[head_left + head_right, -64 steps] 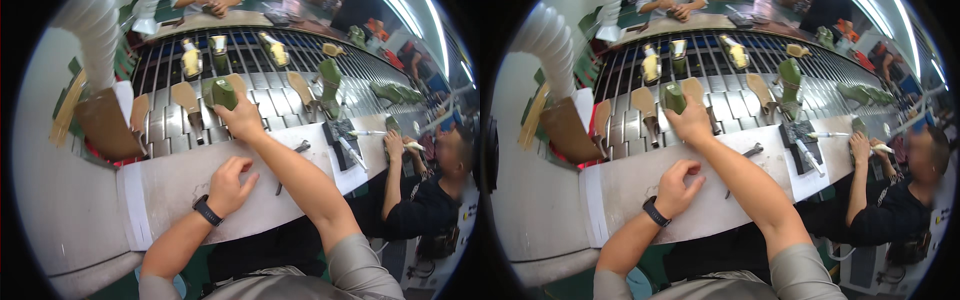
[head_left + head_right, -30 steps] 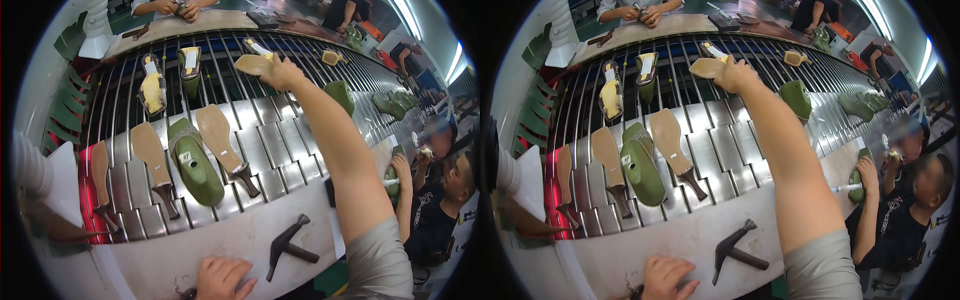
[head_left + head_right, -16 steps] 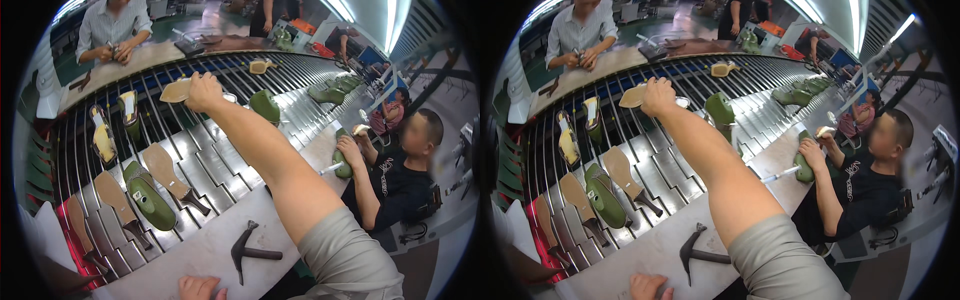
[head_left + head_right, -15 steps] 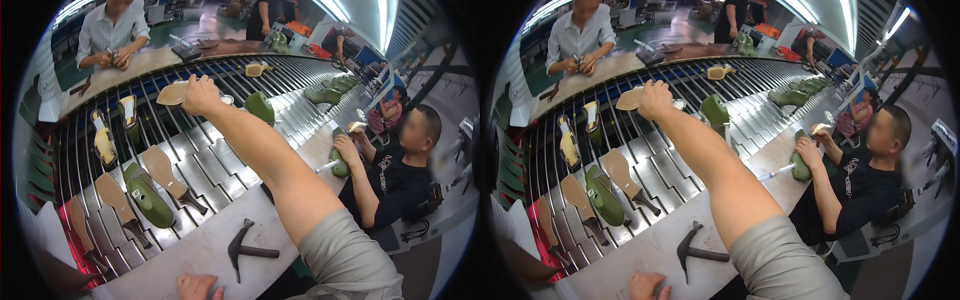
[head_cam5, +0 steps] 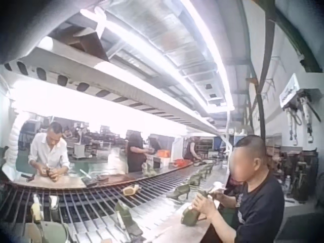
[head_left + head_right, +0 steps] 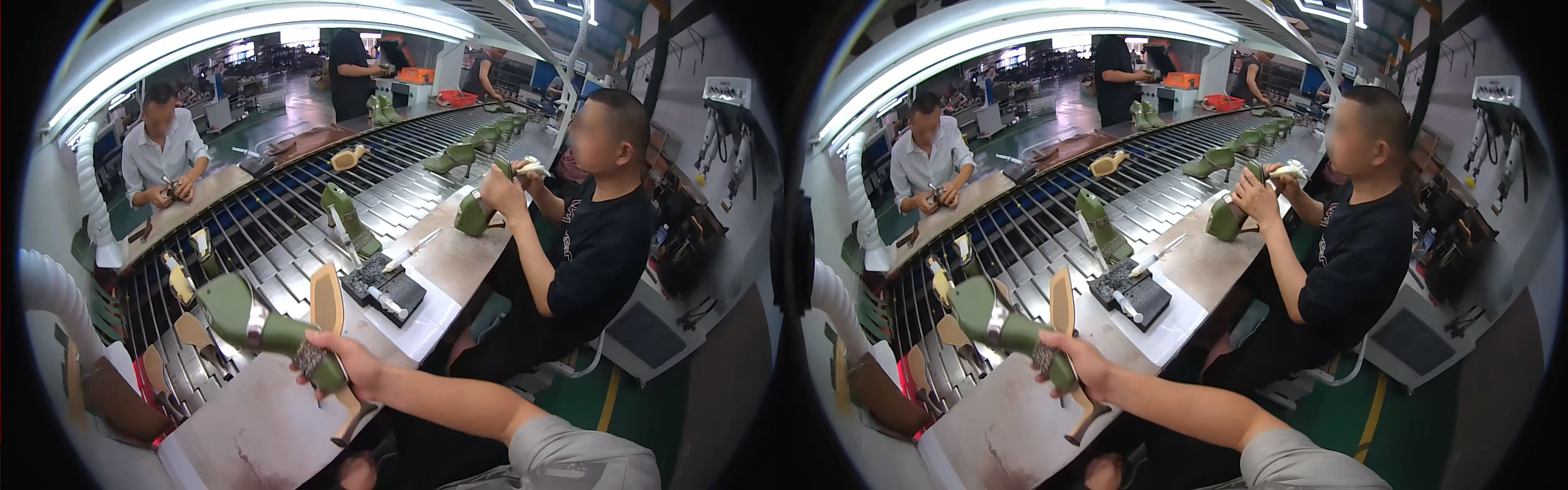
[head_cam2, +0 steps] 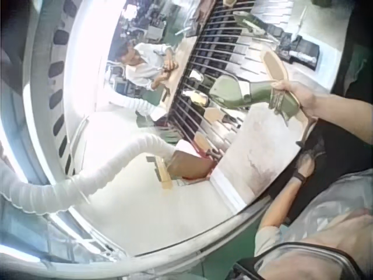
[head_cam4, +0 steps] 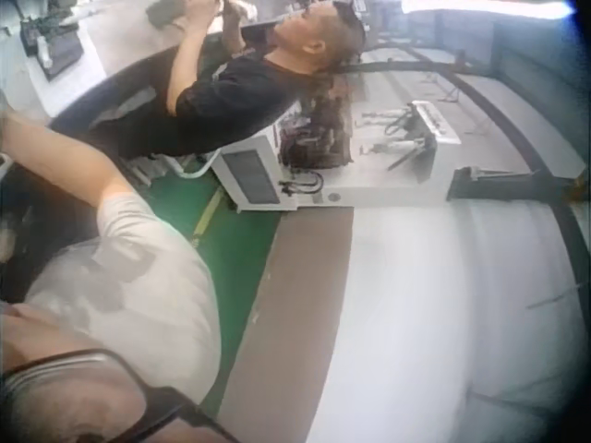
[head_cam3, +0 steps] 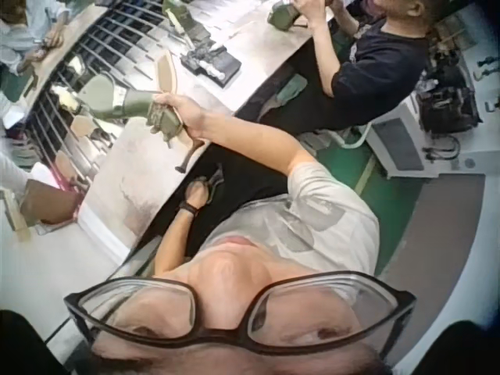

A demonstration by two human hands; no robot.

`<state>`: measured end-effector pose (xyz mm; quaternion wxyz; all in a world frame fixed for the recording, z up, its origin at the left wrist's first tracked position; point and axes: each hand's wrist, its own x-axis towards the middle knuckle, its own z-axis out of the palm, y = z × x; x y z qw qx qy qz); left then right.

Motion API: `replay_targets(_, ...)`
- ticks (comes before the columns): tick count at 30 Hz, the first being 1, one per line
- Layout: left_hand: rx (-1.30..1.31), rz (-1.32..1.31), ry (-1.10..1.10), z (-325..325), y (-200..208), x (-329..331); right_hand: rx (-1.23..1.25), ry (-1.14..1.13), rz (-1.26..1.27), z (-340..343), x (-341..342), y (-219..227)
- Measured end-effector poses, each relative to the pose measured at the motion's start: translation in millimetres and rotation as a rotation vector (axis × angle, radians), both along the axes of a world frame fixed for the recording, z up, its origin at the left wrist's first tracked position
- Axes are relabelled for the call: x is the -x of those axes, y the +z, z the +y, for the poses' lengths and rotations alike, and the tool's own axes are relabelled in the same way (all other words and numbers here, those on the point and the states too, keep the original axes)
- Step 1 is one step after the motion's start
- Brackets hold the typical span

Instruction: The person assembles high-heeled shoes by picking shoe lasts and soles from a conveyor, pressing the soles onto the shoe uppers by hand, and hammering the edges with a hammer.

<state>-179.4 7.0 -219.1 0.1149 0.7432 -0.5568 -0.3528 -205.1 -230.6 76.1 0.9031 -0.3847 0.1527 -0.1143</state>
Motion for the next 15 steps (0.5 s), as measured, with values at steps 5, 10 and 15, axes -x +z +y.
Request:
replay_targets(5,-0.276,-0.124,-0.418,-1.5,-157.8,-42.9,-0.077,0.264,-0.125,20.8,7.1,-68.8)
replay_targets(10,0.058,-0.14,-0.212,-25.6,-34.8,-9.9,-0.137,0.399,-0.221,2.5,12.0,-89.6)
replay_targets(15,0.298,-0.145,-0.097,-25.6,48.7,-11.2,-0.191,0.39,-0.248,1.8,7.1,-86.9)
